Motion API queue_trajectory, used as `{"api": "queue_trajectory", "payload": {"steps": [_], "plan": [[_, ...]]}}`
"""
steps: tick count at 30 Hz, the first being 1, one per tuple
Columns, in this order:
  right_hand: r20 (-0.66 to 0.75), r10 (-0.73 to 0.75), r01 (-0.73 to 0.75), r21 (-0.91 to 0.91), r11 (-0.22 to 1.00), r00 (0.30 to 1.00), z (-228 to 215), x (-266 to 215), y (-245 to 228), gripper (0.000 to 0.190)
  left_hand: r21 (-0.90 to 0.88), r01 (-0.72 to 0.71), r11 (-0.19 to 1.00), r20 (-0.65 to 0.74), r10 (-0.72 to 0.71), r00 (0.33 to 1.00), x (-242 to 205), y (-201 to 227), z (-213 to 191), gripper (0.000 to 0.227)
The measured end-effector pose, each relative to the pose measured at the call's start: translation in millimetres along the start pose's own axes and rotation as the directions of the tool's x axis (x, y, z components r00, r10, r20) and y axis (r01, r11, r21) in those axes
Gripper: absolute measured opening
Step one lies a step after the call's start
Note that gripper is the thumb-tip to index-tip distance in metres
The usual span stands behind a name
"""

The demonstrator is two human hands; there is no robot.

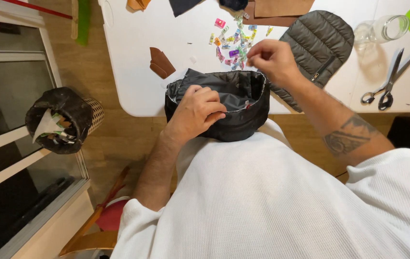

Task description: Attaching plastic clips to the rim of a black quilted bag to hold the layers together for sewing

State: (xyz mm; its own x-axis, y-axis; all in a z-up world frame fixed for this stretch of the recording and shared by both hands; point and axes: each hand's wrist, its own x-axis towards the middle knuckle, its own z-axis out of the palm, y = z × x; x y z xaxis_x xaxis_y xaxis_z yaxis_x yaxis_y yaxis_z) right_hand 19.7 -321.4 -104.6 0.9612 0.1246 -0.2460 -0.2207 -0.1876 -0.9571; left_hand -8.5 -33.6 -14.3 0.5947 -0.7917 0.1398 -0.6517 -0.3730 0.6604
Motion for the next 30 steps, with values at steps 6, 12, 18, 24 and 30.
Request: {"api": "queue_trajectory", "payload": {"steps": [6,12,18,24,30], "plan": [[0.248,0.027,-0.046,0.069,0.997,0.968,25.9,-51.5,-77.9,0.016,-0.062,0.041,0.997,0.006,-0.041,0.999,5.1,-3.8,7.3,0.015],[0.303,0.159,-0.165,-0.006,0.986,0.940,33.4,-52.3,-76.2,0.014,-0.079,0.037,0.996,-0.010,-0.038,0.999,8.4,-4.8,7.6,0.014],[0.293,0.023,0.022,-0.150,0.988,0.956,34.0,-54.6,-78.7,0.014,-0.070,0.058,0.996,-0.023,-0.060,0.998,10.6,-3.1,13.0,0.014],[0.383,-0.170,0.287,-0.274,0.918,0.908,33.3,-51.2,-74.4,0.023,-0.080,0.131,0.988,-0.030,-0.134,0.991,-0.4,-15.6,-0.8,0.026],[0.417,-0.213,0.308,-0.174,0.935,0.884,17.3,-52.5,-77.1,0.010,-0.185,0.316,0.931,0.116,-0.299,0.947,-35.6,-39.8,-33.9,0.029]]}}
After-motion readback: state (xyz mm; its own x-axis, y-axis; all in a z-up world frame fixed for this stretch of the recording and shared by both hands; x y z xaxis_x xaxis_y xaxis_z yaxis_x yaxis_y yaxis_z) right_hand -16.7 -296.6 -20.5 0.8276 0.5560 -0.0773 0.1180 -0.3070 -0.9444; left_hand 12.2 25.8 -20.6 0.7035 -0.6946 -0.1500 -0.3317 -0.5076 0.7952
